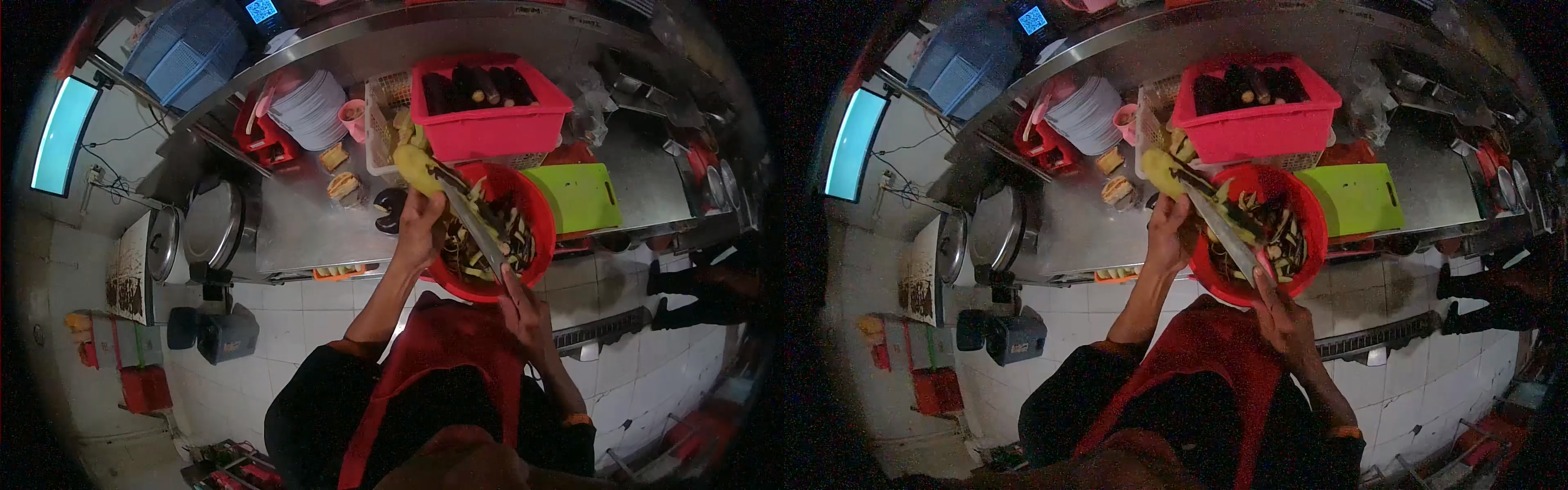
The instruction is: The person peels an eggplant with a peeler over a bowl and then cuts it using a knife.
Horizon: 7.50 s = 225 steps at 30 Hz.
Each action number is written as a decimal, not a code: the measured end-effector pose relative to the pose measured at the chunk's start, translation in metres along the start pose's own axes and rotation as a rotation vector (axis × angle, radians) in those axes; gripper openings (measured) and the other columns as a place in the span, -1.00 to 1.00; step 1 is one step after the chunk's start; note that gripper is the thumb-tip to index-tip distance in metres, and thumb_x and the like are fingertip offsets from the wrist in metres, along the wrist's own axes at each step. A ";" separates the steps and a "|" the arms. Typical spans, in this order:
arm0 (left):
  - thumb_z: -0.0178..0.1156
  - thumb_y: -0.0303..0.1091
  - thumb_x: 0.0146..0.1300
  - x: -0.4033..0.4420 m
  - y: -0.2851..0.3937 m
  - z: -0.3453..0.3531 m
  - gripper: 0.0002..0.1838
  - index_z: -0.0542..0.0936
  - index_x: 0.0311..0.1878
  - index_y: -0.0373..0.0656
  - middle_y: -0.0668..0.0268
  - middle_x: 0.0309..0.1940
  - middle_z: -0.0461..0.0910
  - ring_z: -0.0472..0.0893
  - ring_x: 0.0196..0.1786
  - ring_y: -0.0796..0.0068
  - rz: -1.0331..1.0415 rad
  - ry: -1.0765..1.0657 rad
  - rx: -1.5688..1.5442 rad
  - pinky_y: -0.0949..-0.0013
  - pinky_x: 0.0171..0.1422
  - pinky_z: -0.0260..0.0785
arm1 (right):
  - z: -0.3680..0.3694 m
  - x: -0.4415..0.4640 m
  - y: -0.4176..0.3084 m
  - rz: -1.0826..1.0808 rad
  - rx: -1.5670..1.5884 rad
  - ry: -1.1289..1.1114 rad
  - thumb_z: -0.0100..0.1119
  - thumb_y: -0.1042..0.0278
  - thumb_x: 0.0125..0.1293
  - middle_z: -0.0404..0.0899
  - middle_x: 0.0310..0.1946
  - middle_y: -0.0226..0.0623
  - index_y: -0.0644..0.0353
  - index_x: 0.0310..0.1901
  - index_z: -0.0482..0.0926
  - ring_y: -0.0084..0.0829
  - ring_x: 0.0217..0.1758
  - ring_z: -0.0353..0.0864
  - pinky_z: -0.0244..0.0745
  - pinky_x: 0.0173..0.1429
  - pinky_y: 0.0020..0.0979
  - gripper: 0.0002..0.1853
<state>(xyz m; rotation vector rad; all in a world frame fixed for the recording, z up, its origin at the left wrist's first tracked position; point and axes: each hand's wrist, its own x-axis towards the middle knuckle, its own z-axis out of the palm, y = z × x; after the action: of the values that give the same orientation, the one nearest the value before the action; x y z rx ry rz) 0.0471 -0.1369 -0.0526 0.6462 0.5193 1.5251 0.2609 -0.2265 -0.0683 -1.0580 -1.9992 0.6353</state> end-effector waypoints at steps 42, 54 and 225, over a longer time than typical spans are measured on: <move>-0.13 0.06 0.44 -0.021 -0.034 -0.005 -0.52 0.23 0.21 -0.08 0.32 -0.05 0.42 0.44 0.00 0.41 0.278 0.121 0.242 0.26 0.15 0.32 | 0.014 0.008 -0.017 -0.038 -0.050 -0.001 0.13 0.58 0.23 0.51 0.07 0.01 0.16 0.36 0.22 0.00 -0.10 0.62 0.58 -0.21 -0.22 -0.36; -0.13 0.00 0.45 -0.021 -0.045 -0.019 -0.55 0.17 0.23 -0.08 0.29 -0.04 0.38 0.42 -0.03 0.42 0.279 0.066 0.401 0.32 0.07 0.30 | 0.023 0.017 -0.018 -0.068 0.033 0.104 0.16 0.44 0.26 0.57 -0.23 -0.04 0.07 0.39 0.18 -0.05 -0.32 0.61 0.53 -0.29 -0.18 -0.34; 0.01 0.25 0.28 0.039 -0.001 -0.050 -0.41 0.46 -0.01 -0.15 0.22 -0.30 0.54 0.57 -0.26 0.30 -0.036 0.285 -0.342 0.25 -0.14 0.50 | 0.031 0.073 -0.003 0.266 0.810 0.034 0.51 0.40 -0.03 0.59 -0.05 -0.23 0.23 0.41 0.08 -0.45 -0.04 0.56 0.48 0.07 -0.44 -0.01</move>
<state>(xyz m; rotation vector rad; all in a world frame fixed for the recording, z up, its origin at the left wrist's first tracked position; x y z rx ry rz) 0.0143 -0.0951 -0.0869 0.1555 0.4644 1.6328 0.2081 -0.1690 -0.0555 -0.8049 -1.3484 1.4020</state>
